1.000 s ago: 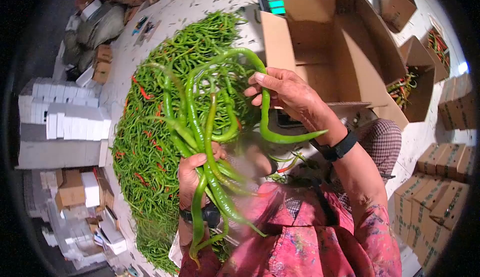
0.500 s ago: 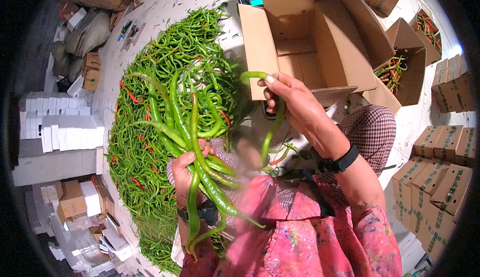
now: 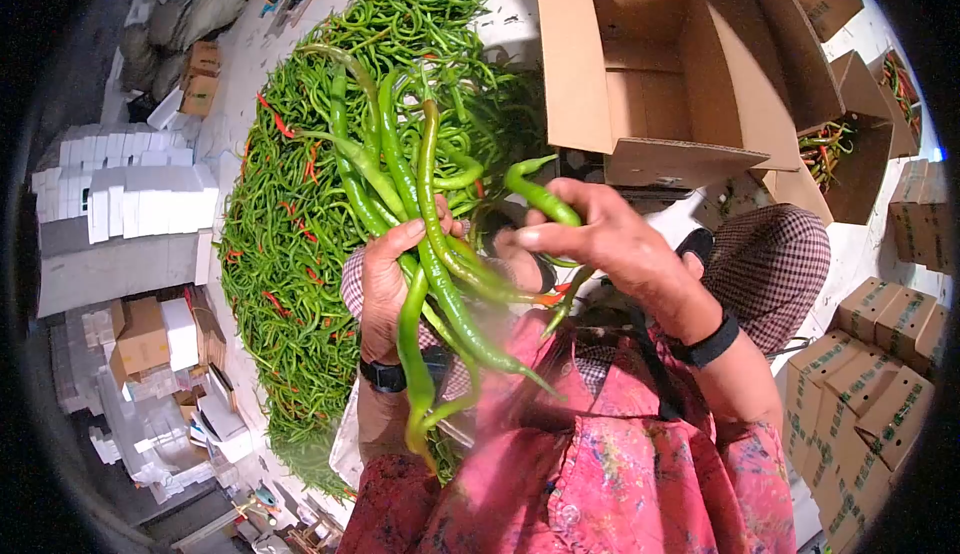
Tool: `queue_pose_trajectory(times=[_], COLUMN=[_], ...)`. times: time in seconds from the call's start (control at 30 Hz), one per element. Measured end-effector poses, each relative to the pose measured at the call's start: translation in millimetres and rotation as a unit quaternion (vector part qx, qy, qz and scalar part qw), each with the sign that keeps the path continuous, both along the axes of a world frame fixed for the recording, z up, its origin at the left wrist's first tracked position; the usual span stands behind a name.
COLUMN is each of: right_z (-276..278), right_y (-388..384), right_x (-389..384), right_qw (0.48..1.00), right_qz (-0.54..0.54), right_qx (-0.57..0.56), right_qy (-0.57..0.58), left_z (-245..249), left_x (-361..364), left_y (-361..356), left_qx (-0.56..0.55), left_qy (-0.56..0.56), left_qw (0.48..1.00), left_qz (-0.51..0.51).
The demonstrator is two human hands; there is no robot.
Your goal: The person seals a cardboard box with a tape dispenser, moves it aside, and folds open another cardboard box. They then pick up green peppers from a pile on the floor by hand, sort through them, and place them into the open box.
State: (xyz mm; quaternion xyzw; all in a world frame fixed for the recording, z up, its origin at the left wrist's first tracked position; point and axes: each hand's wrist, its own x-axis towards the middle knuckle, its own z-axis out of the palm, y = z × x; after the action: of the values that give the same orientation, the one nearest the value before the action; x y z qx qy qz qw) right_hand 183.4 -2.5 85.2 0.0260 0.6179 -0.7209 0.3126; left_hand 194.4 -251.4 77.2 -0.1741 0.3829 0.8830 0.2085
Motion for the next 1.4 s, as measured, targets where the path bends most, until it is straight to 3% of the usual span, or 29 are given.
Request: queue_pose_trajectory(times=[0.1,0.2,0.23,0.3,0.33,0.37,0.43,0.5,0.57,0.7,0.83,1.2,1.4], right_z=[-7,-4,-6,-17,-28,-36,-26,-24,-21,-13,-28,-33,-11], right_y=[-21,-42,-47,-57,-65,-62,-53,-37,-16,31,58,69,79], right_x=[-4,-11,-11,-13,-11,-10,-11,-19,-24,-33,-32,-24,-29], right_qw=[0.996,0.948,0.948,0.974,0.982,0.982,0.995,0.986,0.98,0.973,0.933,0.937,0.928], right_qz=[0.022,0.09,0.089,0.103,0.057,0.058,0.045,0.026,0.004,-0.045,-0.064,-0.082,-0.177], right_qx=[0.013,0.156,0.159,0.085,-0.011,-0.013,-0.085,-0.149,-0.191,-0.224,-0.354,-0.339,-0.323], right_qy=[0.084,0.261,0.26,0.185,0.179,0.18,-0.017,-0.073,-0.053,-0.031,-0.021,-0.012,0.059], left_z=[15,-5,-8,-9,-9,-10,-12,-13,-30,-11,1,0,-1], left_x=[0,-6,-8,-9,-9,-9,-9,-8,-9,-7,-3,-8,-10], left_y=[9,10,11,13,13,12,14,7,-10,5,15,19,14], left_qx=[-0.04,-0.066,-0.076,-0.088,-0.103,-0.119,-0.105,-0.064,-0.058,0.05,0.067,0.085,0.142], left_qy=[0.004,0.061,0.086,0.101,0.115,0.128,0.133,0.106,0.1,0.145,0.205,0.207,0.202], left_qw=[0.999,0.995,0.992,0.99,0.987,0.984,0.983,0.99,0.992,0.985,0.971,0.971,0.967], left_qz=[0.007,0.044,0.056,0.05,0.048,0.045,0.07,0.074,0.042,0.073,0.101,0.078,0.068])
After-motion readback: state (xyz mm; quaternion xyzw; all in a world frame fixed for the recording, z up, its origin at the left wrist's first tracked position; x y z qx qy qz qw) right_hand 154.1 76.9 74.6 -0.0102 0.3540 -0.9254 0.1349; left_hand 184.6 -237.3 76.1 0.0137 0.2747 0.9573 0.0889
